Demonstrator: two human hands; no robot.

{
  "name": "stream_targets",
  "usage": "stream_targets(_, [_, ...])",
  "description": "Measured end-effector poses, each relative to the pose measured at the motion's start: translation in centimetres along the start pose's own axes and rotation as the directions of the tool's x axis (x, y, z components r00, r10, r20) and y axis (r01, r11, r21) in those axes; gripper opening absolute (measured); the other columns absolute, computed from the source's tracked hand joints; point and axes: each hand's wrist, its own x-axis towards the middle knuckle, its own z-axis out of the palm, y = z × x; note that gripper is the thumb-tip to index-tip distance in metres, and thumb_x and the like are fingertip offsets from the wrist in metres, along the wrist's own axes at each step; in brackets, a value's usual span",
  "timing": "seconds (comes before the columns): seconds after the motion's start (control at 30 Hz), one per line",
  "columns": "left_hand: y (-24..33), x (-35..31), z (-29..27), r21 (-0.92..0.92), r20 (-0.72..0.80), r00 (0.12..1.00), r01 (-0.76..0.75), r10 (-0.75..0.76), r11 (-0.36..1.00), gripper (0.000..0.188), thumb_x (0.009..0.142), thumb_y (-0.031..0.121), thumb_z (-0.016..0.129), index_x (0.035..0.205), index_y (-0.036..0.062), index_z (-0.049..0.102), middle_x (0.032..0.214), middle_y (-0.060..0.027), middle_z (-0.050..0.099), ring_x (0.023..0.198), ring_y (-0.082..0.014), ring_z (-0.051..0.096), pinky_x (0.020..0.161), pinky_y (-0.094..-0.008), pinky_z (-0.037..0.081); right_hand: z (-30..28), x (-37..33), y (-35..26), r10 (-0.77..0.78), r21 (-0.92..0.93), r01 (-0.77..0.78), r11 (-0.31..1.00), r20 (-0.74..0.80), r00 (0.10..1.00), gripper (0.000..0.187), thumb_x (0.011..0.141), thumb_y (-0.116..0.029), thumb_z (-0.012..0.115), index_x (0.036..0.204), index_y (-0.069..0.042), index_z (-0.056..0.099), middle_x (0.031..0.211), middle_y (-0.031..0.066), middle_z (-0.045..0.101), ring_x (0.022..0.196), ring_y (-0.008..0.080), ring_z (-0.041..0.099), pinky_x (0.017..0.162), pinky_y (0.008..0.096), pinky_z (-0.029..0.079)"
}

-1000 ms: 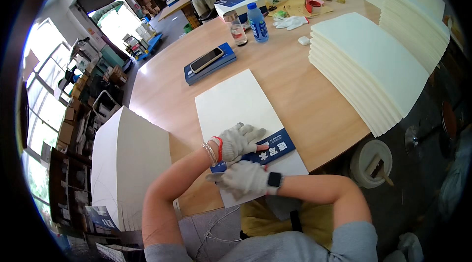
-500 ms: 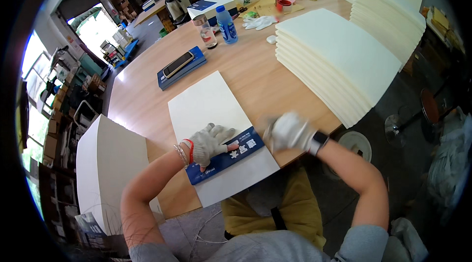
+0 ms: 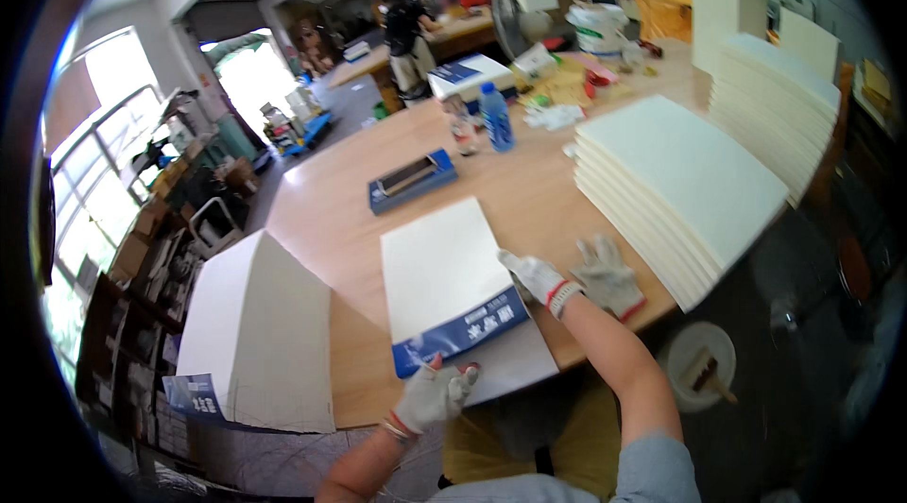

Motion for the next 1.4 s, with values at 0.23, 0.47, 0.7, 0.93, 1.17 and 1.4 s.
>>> stream_targets(0.23, [-0.5,5.5,2.2,-0.113,-0.39,0.871,-0.367,0.298,0.923,0.035,0.092,0.033,0.063,0.072,0.0137,0.043,0.06,0.0032,0.04,0.05,-0.0107,0.041,0.043,-0.0214,0.034,-0.4,10.1,3.8,-0.029,0.515,-0.138,0.846,0.302,0.953,0.04,0.089,-0.037,0.066,0.101,0.001,0.065,0.089,0.0119,0.068,0.081,0.0162,0.064,0.074,0.0274,0.051])
stream_targets(0.47, [1.3,-2.7,0.8,0.632,-0.264,0.607,-0.479,0.75,0.61,0.027,0.092,0.029,0.065,0.101,0.0035,0.06,0.072,-0.0041,0.06,0.061,-0.0143,0.06,0.054,-0.0292,0.053,4.0,1.6,-2.0,-0.357,0.714,0.198,0.672,0.077,0.931,0.044,0.092,-0.02,0.063,0.123,0.005,0.046,0.11,0.0114,0.06,0.094,0.0168,0.061,0.082,0.031,0.053])
stream_targets(0.7, [-0.3,-16.6,8.6,0.815,0.524,0.116,-0.356,0.844,-0.457,0.044,0.086,0.018,0.075,0.119,-0.0012,0.053,0.109,-0.0134,0.064,0.091,-0.0195,0.065,0.079,-0.0291,0.055,10.6,-4.9,-13.8,-0.575,0.848,0.273,0.455,0.046,0.817,0.029,0.092,-0.014,0.061,0.115,0.001,0.05,0.099,0.0065,0.06,0.085,0.0111,0.058,0.07,0.0241,0.05])
stream_targets(0.93, [4.1,-29.2,12.1,0.785,0.294,-0.567,-0.316,0.77,-0.532,0.069,0.081,0.002,0.069,0.141,-0.0054,0.033,0.134,-0.0216,0.05,0.119,-0.0284,0.054,0.098,-0.0356,0.046,22.6,-6.8,-28.8,-0.628,0.804,0.298,0.515,0.117,0.769,0.024,0.089,-0.019,0.066,0.1,-0.004,0.051,0.065,-0.0005,0.053,0.044,0.0088,0.043,0.04,0.0245,0.031])
stream_targets(1.17, [9.2,-35.0,1.1,0.994,0.105,-0.701,0.079,0.706,-0.069,0.089,0.083,0.027,0.06,0.149,-0.0094,0.013,0.158,-0.0284,0.008,0.148,-0.0361,0.007,0.119,-0.0364,0.007,26.6,-8.5,-32.9,-0.337,0.21,0.266,0.941,0.491,0.803,0.054,0.09,-0.044,0.064,0.109,0.003,0.043,0.076,0.0125,0.06,0.053,0.0182,0.061,0.046,0.0341,0.055])
stream_targets(1.4, [9.5,-34.5,2.9,0.986,0.069,-0.711,-0.059,0.699,-0.157,0.089,0.083,0.025,0.06,0.149,-0.0105,0.012,0.158,-0.0266,0.011,0.149,-0.0315,0.009,0.118,-0.0337,0.008,25.1,-9.2,-32.1,-0.356,0.076,0.372,0.925,0.514,0.78,0.069,0.09,-0.062,0.053,0.117,0.001,0.042,0.084,0.0127,0.061,0.064,0.0159,0.063,0.054,0.0325,0.056])
